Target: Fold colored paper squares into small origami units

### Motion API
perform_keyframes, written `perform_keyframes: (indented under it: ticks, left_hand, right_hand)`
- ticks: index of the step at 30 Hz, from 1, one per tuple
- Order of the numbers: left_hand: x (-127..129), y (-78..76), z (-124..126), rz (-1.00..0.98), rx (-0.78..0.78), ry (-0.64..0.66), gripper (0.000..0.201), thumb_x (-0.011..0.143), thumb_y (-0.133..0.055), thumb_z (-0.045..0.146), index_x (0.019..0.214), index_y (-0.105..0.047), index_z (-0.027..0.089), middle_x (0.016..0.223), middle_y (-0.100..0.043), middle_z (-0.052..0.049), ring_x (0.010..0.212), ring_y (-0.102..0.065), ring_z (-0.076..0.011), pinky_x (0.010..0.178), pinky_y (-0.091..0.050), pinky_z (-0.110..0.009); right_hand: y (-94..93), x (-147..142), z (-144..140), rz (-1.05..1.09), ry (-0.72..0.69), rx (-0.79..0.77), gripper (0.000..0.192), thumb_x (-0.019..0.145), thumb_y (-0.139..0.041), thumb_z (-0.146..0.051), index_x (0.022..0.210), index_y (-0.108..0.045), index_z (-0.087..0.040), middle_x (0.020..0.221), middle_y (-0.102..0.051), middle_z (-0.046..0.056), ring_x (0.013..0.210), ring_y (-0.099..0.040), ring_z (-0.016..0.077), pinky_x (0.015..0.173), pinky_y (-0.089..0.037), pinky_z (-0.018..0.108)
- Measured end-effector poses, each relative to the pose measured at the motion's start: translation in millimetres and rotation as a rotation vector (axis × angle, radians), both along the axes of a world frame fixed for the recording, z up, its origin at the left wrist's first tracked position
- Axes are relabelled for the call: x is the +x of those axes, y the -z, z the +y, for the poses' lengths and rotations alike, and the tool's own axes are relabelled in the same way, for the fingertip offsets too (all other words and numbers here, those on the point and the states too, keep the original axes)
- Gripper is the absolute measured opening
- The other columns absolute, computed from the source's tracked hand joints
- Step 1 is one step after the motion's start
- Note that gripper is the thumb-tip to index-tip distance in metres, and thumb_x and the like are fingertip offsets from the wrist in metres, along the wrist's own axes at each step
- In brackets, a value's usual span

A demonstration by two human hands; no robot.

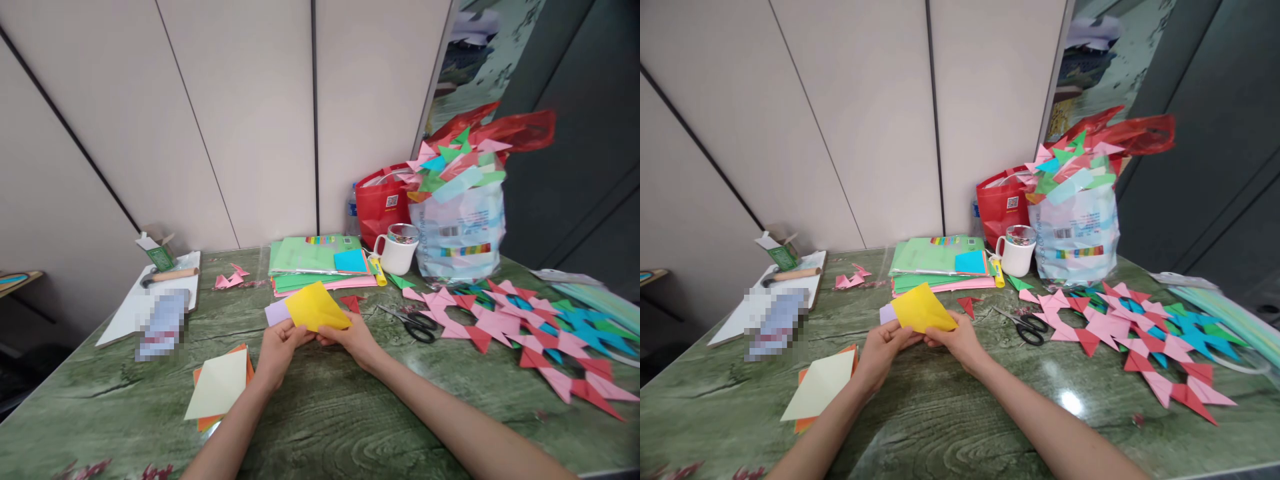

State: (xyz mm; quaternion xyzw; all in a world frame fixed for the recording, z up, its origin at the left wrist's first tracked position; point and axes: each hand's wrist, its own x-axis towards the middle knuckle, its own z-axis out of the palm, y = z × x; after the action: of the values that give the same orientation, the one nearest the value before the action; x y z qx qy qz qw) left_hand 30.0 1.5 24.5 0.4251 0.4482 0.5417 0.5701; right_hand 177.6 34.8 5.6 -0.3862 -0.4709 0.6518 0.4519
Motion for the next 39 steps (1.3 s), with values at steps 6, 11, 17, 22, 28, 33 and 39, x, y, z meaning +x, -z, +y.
perform_keyframes:
  ticks: [6,11,17,22,28,33,39]
  left_hand:
    - [-3.1,-0.4,0.4,0.045,0.014,-0.038,0.029,0.062,-0.069,0.031,0.084,-0.068,0.012,0.084,-0.072,-0.007,0.079,-0.066,-0.0236,0.084,-0.048,-0.039]
    - [-5.3,-0.4,2.9,0.157,0.028,-0.148,0.037,0.062,-0.069,0.031,0.093,-0.064,0.012,0.077,-0.072,-0.006,0.073,-0.067,-0.0239,0.076,-0.051,-0.037]
    - [0.1,-4.0,-1.8,0.155,0.12,-0.264,0.083,0.067,-0.065,0.027,0.136,-0.021,0.021,0.079,-0.071,-0.002,0.07,-0.067,-0.0192,0.068,-0.053,-0.031]
    - [3.4,-2.0,-6.4,0.259,0.24,-0.189,0.075,0.071,-0.062,0.027,0.136,-0.025,0.029,0.108,-0.064,-0.006,0.076,-0.066,-0.0171,0.07,-0.052,-0.028]
    - [-1.1,7.1,0.1,0.358,0.201,-0.172,0.025,0.069,-0.061,0.027,0.09,-0.071,0.019,0.096,-0.069,-0.006,0.093,-0.061,-0.0215,0.082,-0.047,-0.028]
    - [-5.9,9.5,4.4,0.169,0.116,-0.248,0.03,0.065,-0.065,0.028,0.092,-0.07,0.017,0.096,-0.069,-0.007,0.086,-0.063,-0.0209,0.074,-0.05,-0.028]
    - [-5.9,9.8,5.0,0.044,0.08,-0.234,0.037,0.06,-0.068,0.025,0.096,-0.068,0.014,0.09,-0.07,-0.007,0.081,-0.063,-0.0178,0.071,-0.05,-0.026]
  right_hand:
    - [2.7,1.1,2.4,0.006,0.014,0.064,0.042,0.052,-0.075,-0.039,0.081,-0.058,-0.014,0.077,-0.067,0.004,0.064,-0.063,0.0178,0.061,-0.052,0.031]
    - [7.5,2.7,9.2,0.06,0.115,0.154,0.041,0.057,-0.071,-0.041,0.084,-0.047,-0.019,0.079,-0.066,0.003,0.073,-0.064,0.019,0.069,-0.05,0.032]
    - [7.1,2.2,7.4,-0.026,0.136,0.263,0.036,0.061,-0.067,-0.039,0.073,-0.038,-0.022,0.07,-0.058,-0.002,0.067,-0.059,0.0145,0.06,-0.047,0.024]
    - [7.8,1.1,5.5,-0.019,0.104,0.279,0.026,0.066,-0.065,-0.037,0.08,-0.055,-0.018,0.078,-0.059,0.002,0.073,-0.058,0.0156,0.066,-0.047,0.026]
    - [5.4,0.3,2.9,-0.108,0.13,0.346,0.018,0.071,-0.059,-0.032,0.08,-0.063,-0.018,0.082,-0.061,0.004,0.077,-0.057,0.0166,0.07,-0.045,0.028]
    - [5.1,2.9,2.6,-0.168,0.047,0.43,0.023,0.078,-0.046,-0.026,0.086,-0.067,-0.02,0.088,-0.06,0.004,0.081,-0.056,0.0162,0.064,-0.046,0.025]
    - [7.0,4.5,3.3,-0.217,-0.02,0.568,0.022,0.075,-0.05,-0.019,0.086,-0.069,-0.023,0.089,-0.06,0.004,0.079,-0.057,0.0146,0.07,-0.047,0.027]
